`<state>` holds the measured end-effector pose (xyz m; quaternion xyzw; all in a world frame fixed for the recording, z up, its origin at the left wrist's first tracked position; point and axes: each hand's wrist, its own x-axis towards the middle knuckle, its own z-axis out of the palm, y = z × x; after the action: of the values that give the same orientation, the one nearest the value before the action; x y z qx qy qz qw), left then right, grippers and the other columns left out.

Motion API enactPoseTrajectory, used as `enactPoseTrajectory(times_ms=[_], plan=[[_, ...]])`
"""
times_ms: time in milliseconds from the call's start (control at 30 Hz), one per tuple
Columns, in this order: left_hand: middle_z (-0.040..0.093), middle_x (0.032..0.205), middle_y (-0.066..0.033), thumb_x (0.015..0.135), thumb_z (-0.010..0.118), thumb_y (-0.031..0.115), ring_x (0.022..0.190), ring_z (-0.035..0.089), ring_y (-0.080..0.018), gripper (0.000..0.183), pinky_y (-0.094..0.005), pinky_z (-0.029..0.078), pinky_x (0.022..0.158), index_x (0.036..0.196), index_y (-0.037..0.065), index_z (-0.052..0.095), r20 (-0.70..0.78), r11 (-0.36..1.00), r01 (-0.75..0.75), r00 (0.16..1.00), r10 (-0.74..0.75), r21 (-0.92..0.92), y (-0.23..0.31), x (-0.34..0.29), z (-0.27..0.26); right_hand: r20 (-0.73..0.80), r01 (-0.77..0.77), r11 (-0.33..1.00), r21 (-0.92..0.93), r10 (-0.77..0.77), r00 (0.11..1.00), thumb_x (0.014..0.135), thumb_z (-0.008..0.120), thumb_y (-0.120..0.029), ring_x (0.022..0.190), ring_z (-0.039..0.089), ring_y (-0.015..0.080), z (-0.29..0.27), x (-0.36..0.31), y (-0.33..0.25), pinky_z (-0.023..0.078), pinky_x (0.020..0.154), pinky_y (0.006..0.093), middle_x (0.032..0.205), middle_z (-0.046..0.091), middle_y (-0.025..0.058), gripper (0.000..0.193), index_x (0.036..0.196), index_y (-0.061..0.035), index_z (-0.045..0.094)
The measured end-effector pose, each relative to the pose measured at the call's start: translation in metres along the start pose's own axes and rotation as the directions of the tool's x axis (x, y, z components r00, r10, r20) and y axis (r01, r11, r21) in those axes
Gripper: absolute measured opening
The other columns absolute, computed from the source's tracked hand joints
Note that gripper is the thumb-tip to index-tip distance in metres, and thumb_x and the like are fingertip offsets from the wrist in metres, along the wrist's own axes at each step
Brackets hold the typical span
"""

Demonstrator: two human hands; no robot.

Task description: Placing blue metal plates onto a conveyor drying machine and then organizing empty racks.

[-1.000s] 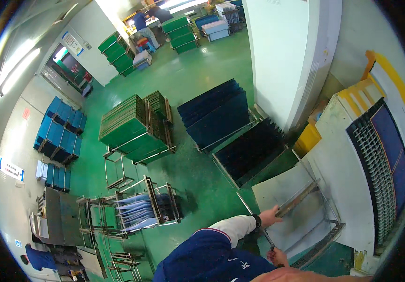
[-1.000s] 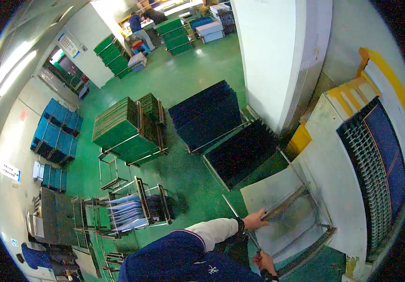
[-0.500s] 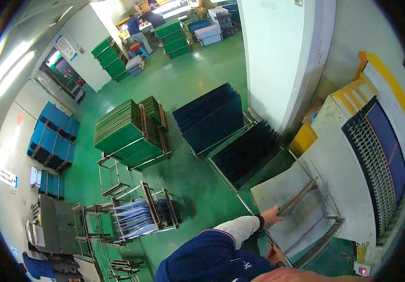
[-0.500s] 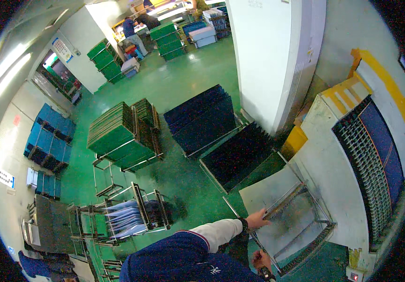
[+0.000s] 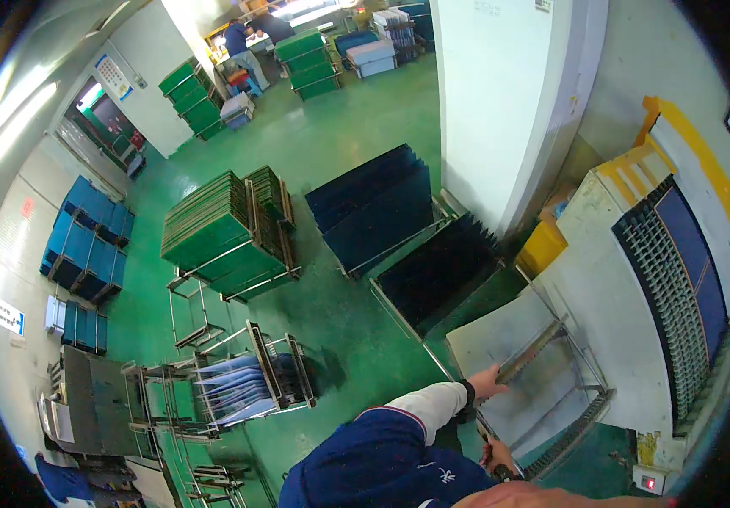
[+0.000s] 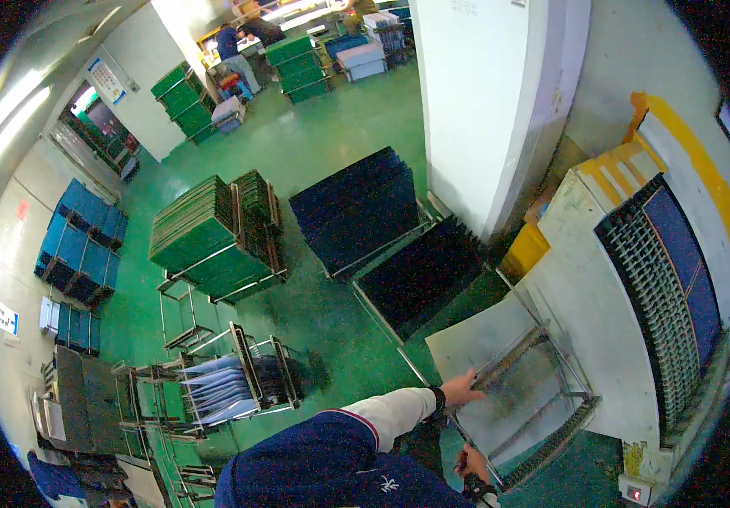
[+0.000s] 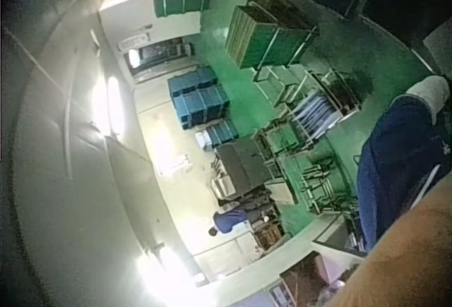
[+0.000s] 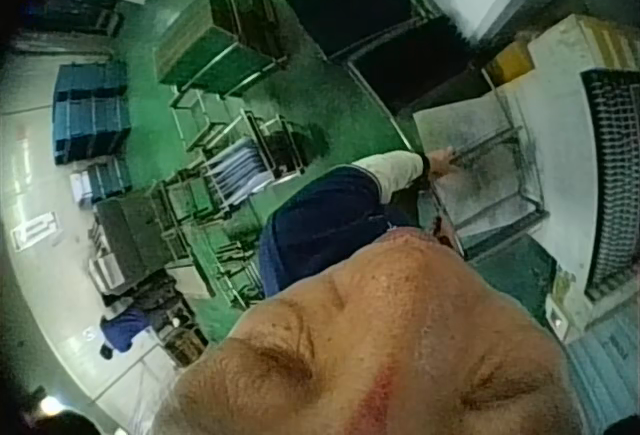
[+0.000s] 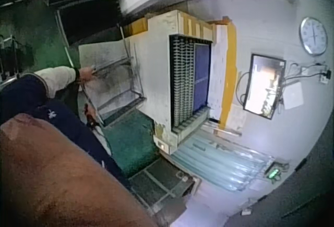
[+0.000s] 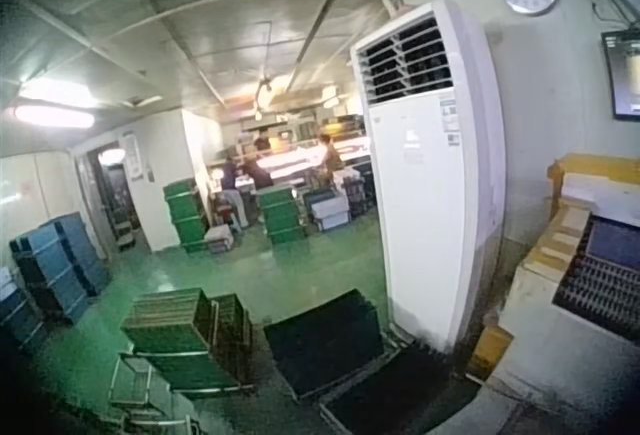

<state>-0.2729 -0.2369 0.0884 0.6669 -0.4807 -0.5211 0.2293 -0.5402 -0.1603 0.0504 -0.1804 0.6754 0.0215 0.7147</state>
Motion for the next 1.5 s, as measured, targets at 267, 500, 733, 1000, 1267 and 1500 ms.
enactPoseTrajectory(times_ms=[267, 500, 733, 1000, 1267, 1500], plan=[[0.061, 0.105, -0.0249, 0.079, 0.069, 0.050, 0.097, 0.060, -0.0402, 0.075, -0.0449, 0.048, 0.080, 0.126, 0.001, 0.037, -0.041, 1.000, 0.004, 0.999, -0.004, -0.005, 0.003, -0.002, 0.003, 0.018, 0.212, 0.473, -0.855, -0.382, 0.924, 0.076, 0.068, -0.030, 0.056, 0.059, 0.0307, -0.012, 0.021, -0.003, 0.047, 0.051, 0.0445, 0.067, 0.061, 0.0127, 0.027, 0.070, -0.0049, 0.063], [0.062, 0.105, -0.0248, 0.077, 0.072, 0.043, 0.092, 0.063, -0.0375, 0.070, -0.0450, 0.048, 0.078, 0.122, 0.002, 0.037, -0.023, 0.999, 0.035, 0.999, -0.034, 0.006, 0.006, -0.004, -0.004, 0.238, 0.124, -0.242, -0.962, -0.529, 0.815, 0.075, 0.061, -0.029, 0.075, 0.066, 0.0384, 0.024, -0.040, -0.043, 0.053, 0.069, 0.0451, 0.079, 0.066, 0.0232, 0.028, 0.078, -0.0035, 0.072], [0.061, 0.108, -0.0242, 0.078, 0.070, 0.042, 0.092, 0.063, -0.0342, 0.070, -0.0426, 0.049, 0.078, 0.124, 0.003, 0.037, -0.046, 0.999, -0.003, 0.999, 0.001, -0.039, -0.002, 0.001, 0.003, 0.047, 0.027, 0.905, -0.426, -0.007, 0.999, 0.086, 0.055, -0.045, 0.053, 0.060, 0.0281, -0.004, -0.016, -0.033, 0.050, 0.051, 0.0409, 0.060, 0.061, 0.0123, 0.046, 0.071, -0.0025, 0.061], [0.059, 0.112, -0.0251, 0.075, 0.072, 0.045, 0.101, 0.060, -0.0373, 0.076, -0.0434, 0.047, 0.085, 0.127, 0.003, 0.036, -0.105, 0.997, 0.070, 0.992, -0.073, -0.039, 0.006, -0.011, -0.006, 0.123, 0.289, 0.486, -0.825, -0.345, 0.931, 0.078, 0.064, -0.034, 0.056, 0.062, 0.0215, 0.019, -0.029, -0.037, 0.050, 0.050, 0.0380, 0.068, 0.063, 0.0133, 0.034, 0.066, -0.0020, 0.061], [0.059, 0.112, -0.0259, 0.073, 0.074, 0.048, 0.104, 0.059, -0.0379, 0.080, -0.0435, 0.046, 0.087, 0.126, -0.002, 0.040, -0.016, 0.991, 0.120, 0.993, -0.120, 0.066, 0.017, 0.002, -0.008, -0.241, 0.288, 0.527, -0.799, -0.720, 0.651, 0.075, 0.063, -0.019, 0.053, 0.058, 0.0279, -0.135, 0.066, -0.051, 0.049, 0.057, 0.0368, 0.069, 0.061, 0.0171, 0.022, 0.077, 0.0030, 0.063], [0.061, 0.108, -0.0255, 0.072, 0.077, 0.044, 0.101, 0.060, -0.0370, 0.067, -0.0428, 0.047, 0.085, 0.113, -0.005, 0.055, -0.157, 0.976, 0.155, 0.971, -0.179, -0.152, 0.054, 0.039, -0.002, -0.316, 0.120, 0.294, -0.948, -0.912, -0.262, 0.080, 0.068, -0.037, 0.070, 0.053, 0.0340, -0.233, -0.028, -0.112, 0.040, 0.068, 0.0431, 0.073, 0.054, 0.0175, 0.040, 0.083, 0.0020, 0.059]])
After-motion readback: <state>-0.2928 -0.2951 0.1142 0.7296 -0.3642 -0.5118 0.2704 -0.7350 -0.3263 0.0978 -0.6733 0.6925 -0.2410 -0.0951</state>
